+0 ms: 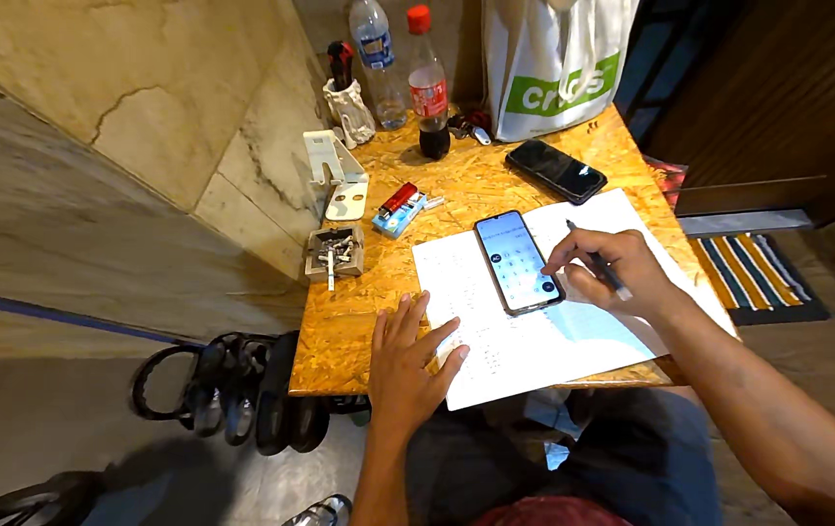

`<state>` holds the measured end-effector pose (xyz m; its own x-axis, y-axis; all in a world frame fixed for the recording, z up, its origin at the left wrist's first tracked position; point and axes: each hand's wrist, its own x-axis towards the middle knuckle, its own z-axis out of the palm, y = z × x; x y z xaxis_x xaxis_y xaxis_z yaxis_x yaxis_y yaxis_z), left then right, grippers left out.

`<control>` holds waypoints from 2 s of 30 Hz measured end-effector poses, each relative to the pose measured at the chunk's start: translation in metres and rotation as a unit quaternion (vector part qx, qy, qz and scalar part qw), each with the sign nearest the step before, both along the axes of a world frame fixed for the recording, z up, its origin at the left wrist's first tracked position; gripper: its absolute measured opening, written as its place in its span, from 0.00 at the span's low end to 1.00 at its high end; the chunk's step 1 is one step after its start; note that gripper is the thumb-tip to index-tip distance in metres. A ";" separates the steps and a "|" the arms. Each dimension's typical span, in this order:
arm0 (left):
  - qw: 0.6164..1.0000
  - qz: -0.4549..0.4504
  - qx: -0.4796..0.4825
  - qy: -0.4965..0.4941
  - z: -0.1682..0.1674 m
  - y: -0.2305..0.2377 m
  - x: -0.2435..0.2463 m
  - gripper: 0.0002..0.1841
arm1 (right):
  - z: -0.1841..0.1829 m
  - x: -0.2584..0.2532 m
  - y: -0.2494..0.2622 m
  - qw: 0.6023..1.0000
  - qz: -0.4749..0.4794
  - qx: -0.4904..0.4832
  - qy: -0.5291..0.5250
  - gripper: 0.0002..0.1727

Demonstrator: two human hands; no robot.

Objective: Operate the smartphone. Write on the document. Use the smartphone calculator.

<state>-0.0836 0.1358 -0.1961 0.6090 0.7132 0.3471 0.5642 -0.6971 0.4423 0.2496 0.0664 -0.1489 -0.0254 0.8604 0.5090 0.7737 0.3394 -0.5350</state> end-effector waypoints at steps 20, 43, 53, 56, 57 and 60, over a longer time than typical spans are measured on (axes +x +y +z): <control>1.000 -0.003 0.006 0.002 -0.001 0.000 0.000 0.21 | -0.005 -0.012 0.007 0.998 -0.014 -0.060 -0.011 0.18; 1.000 -0.003 0.003 0.008 0.000 0.001 0.001 0.21 | -0.007 -0.019 0.003 0.997 0.040 -0.052 -0.042 0.17; 1.000 -0.004 0.006 0.000 0.000 0.000 0.000 0.20 | -0.001 0.000 0.001 0.999 0.011 -0.020 -0.032 0.11; 1.000 -0.002 0.003 0.005 0.000 0.000 0.000 0.20 | -0.001 0.003 0.000 1.000 0.005 0.001 -0.008 0.12; 1.000 -0.002 0.003 0.004 0.000 0.000 0.000 0.20 | 0.000 0.004 -0.001 1.000 0.004 0.016 0.008 0.13; 1.000 0.000 0.006 0.003 -0.001 -0.001 -0.001 0.20 | 0.002 0.008 -0.001 0.999 -0.009 0.036 0.037 0.14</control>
